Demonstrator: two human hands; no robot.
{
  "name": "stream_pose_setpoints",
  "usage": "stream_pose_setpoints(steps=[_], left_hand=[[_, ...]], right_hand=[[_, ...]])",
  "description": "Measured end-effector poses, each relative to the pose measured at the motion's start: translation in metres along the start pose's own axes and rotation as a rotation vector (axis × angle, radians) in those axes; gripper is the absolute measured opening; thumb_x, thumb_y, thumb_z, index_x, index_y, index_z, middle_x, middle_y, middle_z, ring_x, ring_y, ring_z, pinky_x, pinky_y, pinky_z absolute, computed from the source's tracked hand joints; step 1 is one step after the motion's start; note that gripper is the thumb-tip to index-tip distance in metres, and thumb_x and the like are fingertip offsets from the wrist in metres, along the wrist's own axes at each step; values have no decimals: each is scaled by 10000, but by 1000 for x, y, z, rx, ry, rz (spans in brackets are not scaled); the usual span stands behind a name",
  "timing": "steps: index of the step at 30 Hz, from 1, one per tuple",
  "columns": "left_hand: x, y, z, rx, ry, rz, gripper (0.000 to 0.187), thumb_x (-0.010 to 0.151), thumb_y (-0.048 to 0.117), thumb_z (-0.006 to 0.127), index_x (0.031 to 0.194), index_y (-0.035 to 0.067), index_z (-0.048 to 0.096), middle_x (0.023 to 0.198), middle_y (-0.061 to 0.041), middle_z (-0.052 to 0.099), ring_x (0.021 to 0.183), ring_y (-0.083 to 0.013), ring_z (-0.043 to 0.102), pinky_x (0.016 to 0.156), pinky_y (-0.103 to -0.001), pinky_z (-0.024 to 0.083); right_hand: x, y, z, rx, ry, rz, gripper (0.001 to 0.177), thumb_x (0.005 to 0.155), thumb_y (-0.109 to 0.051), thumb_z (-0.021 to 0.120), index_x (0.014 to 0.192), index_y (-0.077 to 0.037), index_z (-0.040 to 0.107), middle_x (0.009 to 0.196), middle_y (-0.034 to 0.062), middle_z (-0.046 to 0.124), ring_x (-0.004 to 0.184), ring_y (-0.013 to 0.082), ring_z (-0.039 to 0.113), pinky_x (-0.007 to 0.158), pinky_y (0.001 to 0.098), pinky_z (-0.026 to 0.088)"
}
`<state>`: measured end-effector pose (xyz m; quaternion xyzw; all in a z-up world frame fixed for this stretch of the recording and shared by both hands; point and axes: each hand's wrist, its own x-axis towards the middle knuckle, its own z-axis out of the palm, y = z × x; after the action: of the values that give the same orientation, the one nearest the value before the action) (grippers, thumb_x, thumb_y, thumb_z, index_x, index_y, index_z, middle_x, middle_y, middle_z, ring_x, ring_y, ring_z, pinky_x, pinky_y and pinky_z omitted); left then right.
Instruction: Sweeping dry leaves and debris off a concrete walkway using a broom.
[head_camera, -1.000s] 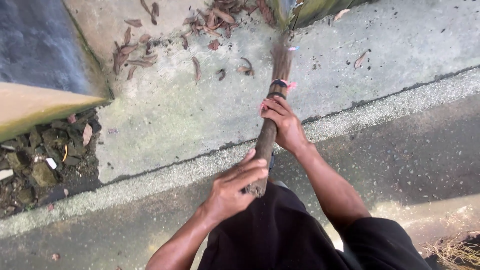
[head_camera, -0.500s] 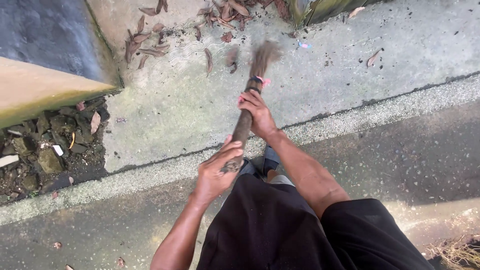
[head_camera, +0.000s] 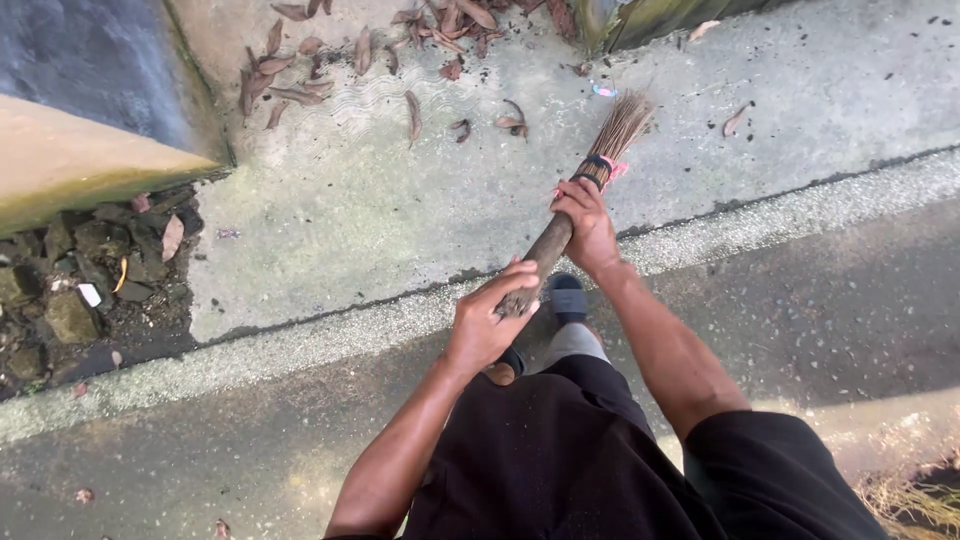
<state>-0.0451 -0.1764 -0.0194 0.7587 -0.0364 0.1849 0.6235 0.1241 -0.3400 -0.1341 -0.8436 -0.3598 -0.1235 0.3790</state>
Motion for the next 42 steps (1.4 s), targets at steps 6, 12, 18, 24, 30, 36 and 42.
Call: stream_pose_setpoints(steps=[6,12,18,24,30,36,42], left_hand=[[26,16,9,56,66,103,321,803,-80,811,1112,-24,746,1154,-211,753,1169,-399,677,1092,-592,470],[17,68,25,160,-5,118,345,742,-47,849,1074,0,765,1126,-226,762,1152,-451,685,990,-598,570],[65,83,119,-80,-55,157,247,778,-41,848,1011,-54,766,1067,-221,779,1077,-418,730,1019,-605,550],[96,13,229,-238,-170,78,327,801,-55,830,1117,-20,753,1196,-184,752,1185,-351,684,1097,-515,505],[124,-16,274,-123,-281,121,427,749,-120,833,1149,-14,728,1194,-225,731,1132,-376,700,1109,-544,488],[142,65,260,23,-280,185,342,778,-94,817,1092,28,756,1200,-131,761,1184,-314,701,1121,-484,525],[170,-7,290,80,-361,99,545,832,-164,689,1320,79,658,1388,-159,651,1335,-393,577,1029,-452,605]], right_hand=[[42,18,32,238,-29,-140,301,719,123,735,973,-32,689,1178,194,735,1169,377,673,1135,510,450],[45,-7,-46,159,-37,-135,310,727,89,765,958,-106,699,1184,110,739,1170,356,649,1121,461,480],[-5,59,-142,-2,0,10,326,714,96,778,974,-85,699,1180,156,729,1170,429,630,1101,487,489],[-63,182,-193,-148,49,155,334,711,101,794,975,-76,693,1194,174,714,1178,447,604,1115,515,452],[-75,244,-192,-5,21,182,310,689,46,783,932,-133,713,1145,137,737,1135,421,654,1091,515,473],[-26,203,-227,21,26,151,354,713,6,805,1024,-130,705,1255,151,711,1200,450,623,1120,525,460],[13,291,-215,11,-3,57,330,723,94,855,982,-51,709,1229,232,720,1188,490,637,1177,540,398]])
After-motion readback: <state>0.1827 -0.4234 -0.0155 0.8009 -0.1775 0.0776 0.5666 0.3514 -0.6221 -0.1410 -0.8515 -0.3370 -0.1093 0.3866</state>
